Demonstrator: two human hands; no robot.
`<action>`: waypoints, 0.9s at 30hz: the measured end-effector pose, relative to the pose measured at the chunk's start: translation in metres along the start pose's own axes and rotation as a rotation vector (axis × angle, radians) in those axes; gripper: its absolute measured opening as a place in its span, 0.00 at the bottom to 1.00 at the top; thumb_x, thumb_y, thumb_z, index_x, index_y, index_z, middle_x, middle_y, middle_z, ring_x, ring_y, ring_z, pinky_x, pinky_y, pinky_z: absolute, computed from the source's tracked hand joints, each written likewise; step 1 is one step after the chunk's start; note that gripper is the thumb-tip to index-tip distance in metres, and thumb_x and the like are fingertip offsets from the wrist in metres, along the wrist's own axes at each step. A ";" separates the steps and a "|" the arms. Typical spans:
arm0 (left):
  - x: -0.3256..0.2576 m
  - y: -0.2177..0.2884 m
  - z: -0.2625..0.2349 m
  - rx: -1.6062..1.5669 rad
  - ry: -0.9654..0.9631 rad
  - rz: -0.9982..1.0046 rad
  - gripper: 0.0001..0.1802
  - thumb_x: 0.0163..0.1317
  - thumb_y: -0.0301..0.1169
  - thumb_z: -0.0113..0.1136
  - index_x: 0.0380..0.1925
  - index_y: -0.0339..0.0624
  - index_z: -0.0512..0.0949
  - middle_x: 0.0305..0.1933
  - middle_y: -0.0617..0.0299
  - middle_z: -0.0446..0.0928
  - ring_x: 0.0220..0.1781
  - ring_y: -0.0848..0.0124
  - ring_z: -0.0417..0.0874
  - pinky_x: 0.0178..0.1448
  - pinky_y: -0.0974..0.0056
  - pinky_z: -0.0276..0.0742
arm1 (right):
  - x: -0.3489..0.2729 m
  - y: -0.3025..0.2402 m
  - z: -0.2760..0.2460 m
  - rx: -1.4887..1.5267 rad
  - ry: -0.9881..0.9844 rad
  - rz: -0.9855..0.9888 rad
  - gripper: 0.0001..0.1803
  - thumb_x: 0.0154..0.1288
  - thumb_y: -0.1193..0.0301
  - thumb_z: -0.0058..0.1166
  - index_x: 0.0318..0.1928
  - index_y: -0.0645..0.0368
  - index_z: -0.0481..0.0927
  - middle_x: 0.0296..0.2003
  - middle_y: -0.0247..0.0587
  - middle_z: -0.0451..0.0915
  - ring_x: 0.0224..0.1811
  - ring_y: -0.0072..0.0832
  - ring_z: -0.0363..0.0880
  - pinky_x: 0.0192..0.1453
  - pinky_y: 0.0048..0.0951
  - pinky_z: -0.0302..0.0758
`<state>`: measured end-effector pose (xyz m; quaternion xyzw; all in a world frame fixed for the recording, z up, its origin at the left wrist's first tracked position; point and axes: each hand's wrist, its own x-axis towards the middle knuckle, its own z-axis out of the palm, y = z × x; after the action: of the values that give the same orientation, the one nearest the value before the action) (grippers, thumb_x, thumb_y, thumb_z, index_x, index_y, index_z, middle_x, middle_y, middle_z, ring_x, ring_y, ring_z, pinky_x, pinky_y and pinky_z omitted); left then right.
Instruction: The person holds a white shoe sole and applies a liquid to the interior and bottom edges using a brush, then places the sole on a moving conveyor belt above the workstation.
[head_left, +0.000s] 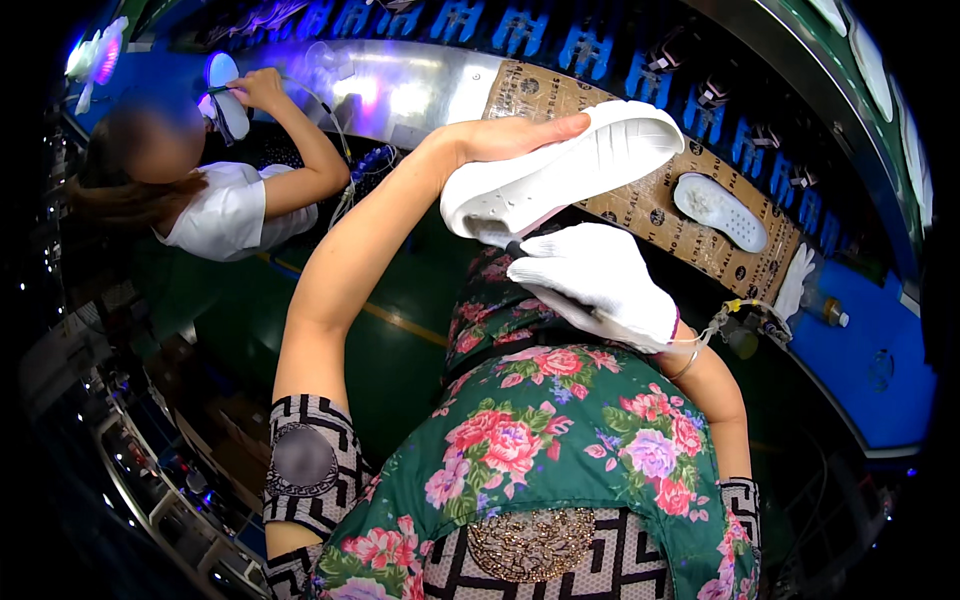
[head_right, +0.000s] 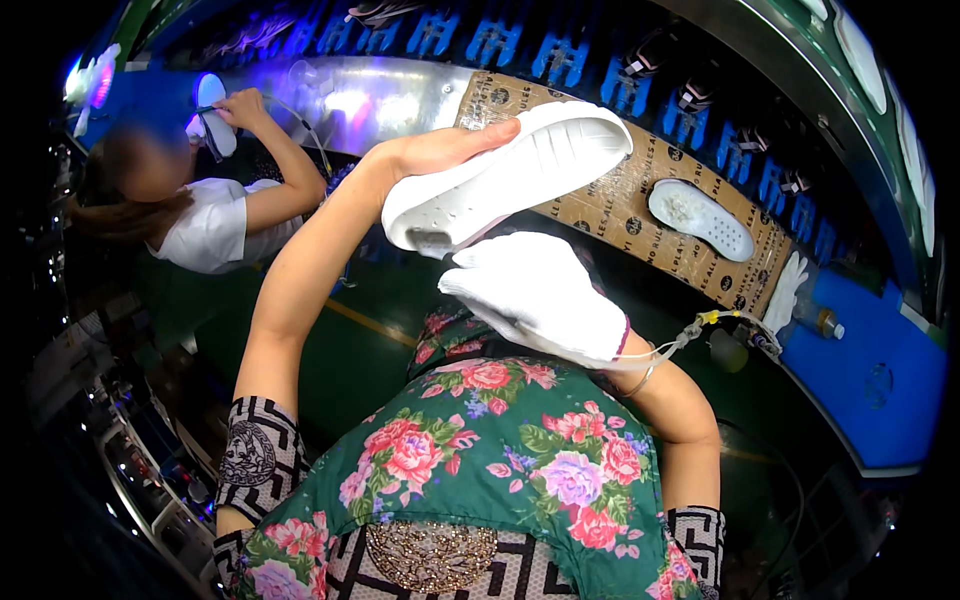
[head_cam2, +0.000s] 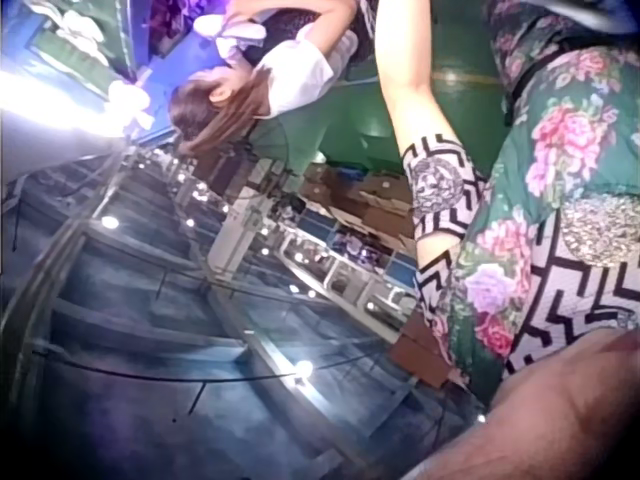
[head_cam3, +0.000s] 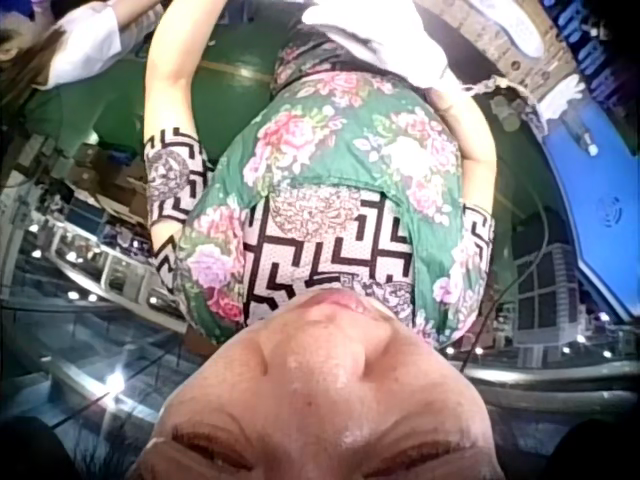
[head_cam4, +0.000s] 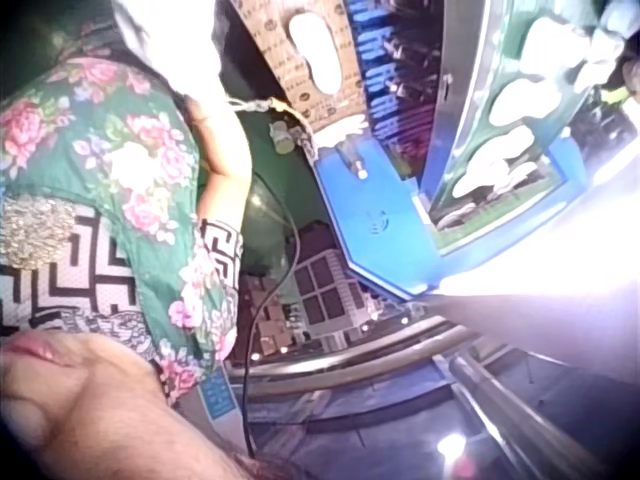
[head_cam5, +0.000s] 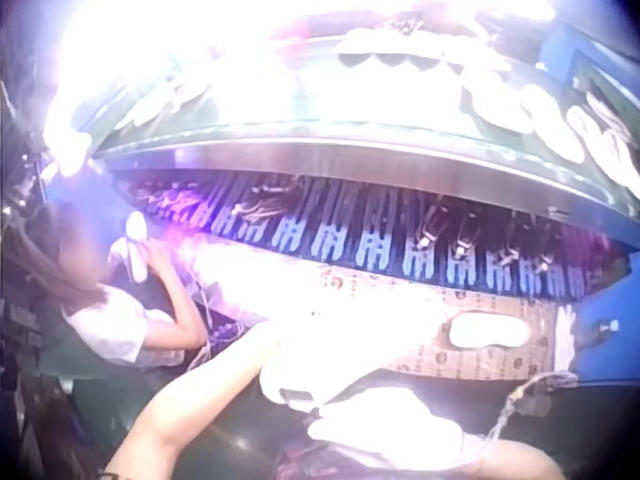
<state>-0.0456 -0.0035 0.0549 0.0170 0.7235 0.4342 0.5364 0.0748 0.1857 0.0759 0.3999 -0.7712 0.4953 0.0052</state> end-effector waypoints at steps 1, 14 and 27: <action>-0.001 0.003 0.000 0.060 -0.003 -0.004 0.55 0.56 0.81 0.40 0.62 0.45 0.78 0.60 0.46 0.79 0.60 0.58 0.82 0.62 0.58 0.77 | 0.001 0.000 -0.001 0.002 -0.002 0.000 0.13 0.54 0.75 0.70 0.42 0.54 0.86 0.38 0.42 0.87 0.39 0.38 0.86 0.44 0.34 0.81; 0.006 0.007 -0.012 -0.070 0.049 -0.005 0.47 0.63 0.73 0.47 0.60 0.40 0.79 0.56 0.47 0.81 0.53 0.62 0.85 0.54 0.63 0.83 | 0.000 0.007 0.002 -0.054 0.092 0.009 0.15 0.55 0.76 0.68 0.44 0.53 0.85 0.34 0.38 0.85 0.36 0.35 0.86 0.40 0.32 0.82; 0.026 -0.041 0.009 -1.038 -0.327 0.363 0.50 0.66 0.74 0.33 0.69 0.42 0.66 0.48 0.44 0.82 0.40 0.52 0.88 0.43 0.46 0.88 | -0.006 0.015 -0.018 0.618 0.629 0.666 0.10 0.62 0.80 0.66 0.45 0.63 0.86 0.39 0.37 0.85 0.35 0.18 0.81 0.40 0.19 0.78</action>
<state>-0.0315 -0.0110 0.0086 -0.0574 0.3087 0.8094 0.4962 0.0622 0.2059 0.0708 -0.0499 -0.6362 0.7689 -0.0390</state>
